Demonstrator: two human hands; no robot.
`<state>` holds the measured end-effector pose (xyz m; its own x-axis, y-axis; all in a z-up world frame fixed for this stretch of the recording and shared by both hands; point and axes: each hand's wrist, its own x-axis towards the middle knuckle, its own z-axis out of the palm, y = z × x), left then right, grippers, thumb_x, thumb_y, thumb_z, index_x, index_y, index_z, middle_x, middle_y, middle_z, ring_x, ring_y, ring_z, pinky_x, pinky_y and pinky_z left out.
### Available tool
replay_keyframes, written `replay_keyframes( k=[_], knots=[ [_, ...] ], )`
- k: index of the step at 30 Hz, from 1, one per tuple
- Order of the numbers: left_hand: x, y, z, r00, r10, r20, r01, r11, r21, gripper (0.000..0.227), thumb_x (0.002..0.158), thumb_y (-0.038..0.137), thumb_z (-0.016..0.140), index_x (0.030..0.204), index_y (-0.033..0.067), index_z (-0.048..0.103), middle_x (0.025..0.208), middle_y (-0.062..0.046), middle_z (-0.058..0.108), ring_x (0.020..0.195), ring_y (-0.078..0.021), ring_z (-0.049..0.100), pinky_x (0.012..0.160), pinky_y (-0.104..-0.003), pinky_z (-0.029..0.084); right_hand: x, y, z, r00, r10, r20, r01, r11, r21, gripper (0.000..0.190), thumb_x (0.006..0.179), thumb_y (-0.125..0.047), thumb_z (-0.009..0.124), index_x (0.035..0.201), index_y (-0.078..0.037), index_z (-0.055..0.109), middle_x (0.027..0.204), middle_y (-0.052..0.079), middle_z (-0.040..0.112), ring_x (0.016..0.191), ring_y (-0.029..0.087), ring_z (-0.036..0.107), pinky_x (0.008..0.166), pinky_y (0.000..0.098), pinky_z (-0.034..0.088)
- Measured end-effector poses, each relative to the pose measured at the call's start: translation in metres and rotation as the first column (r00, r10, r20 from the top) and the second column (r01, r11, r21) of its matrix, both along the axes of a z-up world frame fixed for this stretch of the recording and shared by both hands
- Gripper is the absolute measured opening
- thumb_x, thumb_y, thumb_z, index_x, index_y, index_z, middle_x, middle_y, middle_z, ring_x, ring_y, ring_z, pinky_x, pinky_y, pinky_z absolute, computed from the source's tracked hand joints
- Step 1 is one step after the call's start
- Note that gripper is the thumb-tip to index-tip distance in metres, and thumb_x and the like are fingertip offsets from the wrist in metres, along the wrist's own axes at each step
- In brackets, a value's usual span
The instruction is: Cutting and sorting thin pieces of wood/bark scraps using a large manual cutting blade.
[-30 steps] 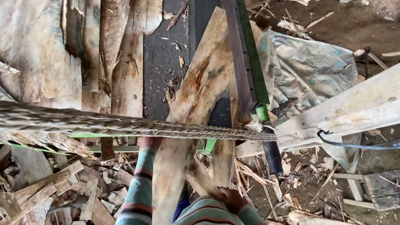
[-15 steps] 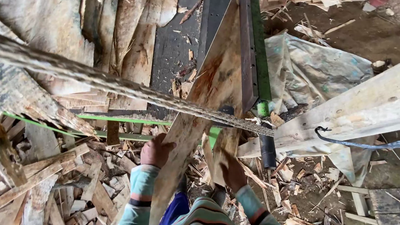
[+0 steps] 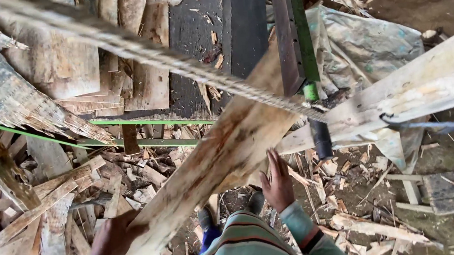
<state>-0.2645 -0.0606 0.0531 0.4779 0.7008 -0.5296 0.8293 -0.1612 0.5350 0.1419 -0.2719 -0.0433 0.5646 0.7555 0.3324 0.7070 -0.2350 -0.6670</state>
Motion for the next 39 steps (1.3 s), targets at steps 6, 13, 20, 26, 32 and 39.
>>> replay_keyframes(
  k=[6,13,20,26,32,39],
  knots=[
    [-0.074,0.024,0.096,0.892,-0.169,-0.419,0.257,0.953,0.162,0.037,0.082,0.049,0.070,0.115,0.0343,0.079,0.104,0.003,0.082,0.086,-0.0202,0.079,0.082,-0.038,0.064,-0.023,0.097,0.062,0.923,0.197,0.331,-0.184,0.980,-0.070,0.093,0.082,-0.024,0.080,0.156,0.002,0.031,0.164,0.028,0.025,0.152,0.045,0.030,0.126,0.0552,0.028],
    [-0.188,0.080,0.125,0.849,-0.358,-0.389,0.483,0.825,0.294,0.028,0.087,0.043,0.068,0.112,0.0346,0.078,0.093,0.005,0.083,0.064,-0.0126,0.078,0.057,-0.032,0.061,-0.076,0.140,-0.039,0.635,0.751,-0.184,-0.736,0.514,-0.441,0.071,0.075,-0.045,0.085,0.132,-0.007,0.063,0.118,0.013,0.072,0.099,0.025,0.073,0.094,0.0410,0.060],
    [-0.144,0.099,0.235,0.866,-0.373,-0.334,0.419,0.174,0.891,0.035,0.091,0.035,0.065,0.121,0.0188,0.073,0.119,-0.015,0.075,0.101,-0.0271,0.073,0.121,-0.077,0.036,-0.100,0.093,-0.003,0.768,0.458,-0.448,-0.633,0.647,-0.425,0.043,0.088,-0.045,0.076,0.119,-0.016,0.074,0.102,0.010,0.078,0.086,0.022,0.075,0.082,0.0322,0.064],
    [-0.120,0.163,0.030,0.767,-0.200,0.610,-0.343,0.675,0.653,0.079,0.099,0.021,0.060,0.169,0.0088,0.025,0.176,-0.024,0.017,0.164,-0.0400,0.014,0.133,-0.052,0.012,-0.007,0.019,0.000,0.562,0.330,-0.759,-0.508,0.861,-0.001,0.056,0.079,-0.027,0.087,0.122,0.003,0.068,0.109,0.013,0.078,0.100,0.024,0.075,0.088,0.0359,0.063],
    [0.099,0.158,-0.134,0.930,-0.295,0.219,0.243,0.941,0.235,0.109,0.075,0.061,0.084,0.160,0.0236,0.027,0.168,-0.011,0.021,0.149,-0.0367,0.030,0.120,-0.054,0.032,0.083,-0.085,-0.082,0.566,-0.107,-0.818,-0.128,0.968,-0.215,0.054,0.074,-0.024,0.085,0.120,0.000,0.070,0.115,0.009,0.075,0.110,0.020,0.068,0.097,0.0317,0.049],
    [0.211,0.087,-0.271,0.993,-0.122,-0.001,0.118,0.964,0.236,0.114,0.072,0.065,0.081,0.161,0.0263,0.022,0.174,-0.004,0.012,0.159,-0.0299,0.015,0.121,-0.062,0.020,0.132,-0.176,-0.160,0.687,-0.500,-0.526,0.130,0.798,-0.588,0.046,0.085,-0.027,0.085,0.115,0.005,0.073,0.112,0.013,0.074,0.108,0.024,0.066,0.096,0.0372,0.050]
  ],
)
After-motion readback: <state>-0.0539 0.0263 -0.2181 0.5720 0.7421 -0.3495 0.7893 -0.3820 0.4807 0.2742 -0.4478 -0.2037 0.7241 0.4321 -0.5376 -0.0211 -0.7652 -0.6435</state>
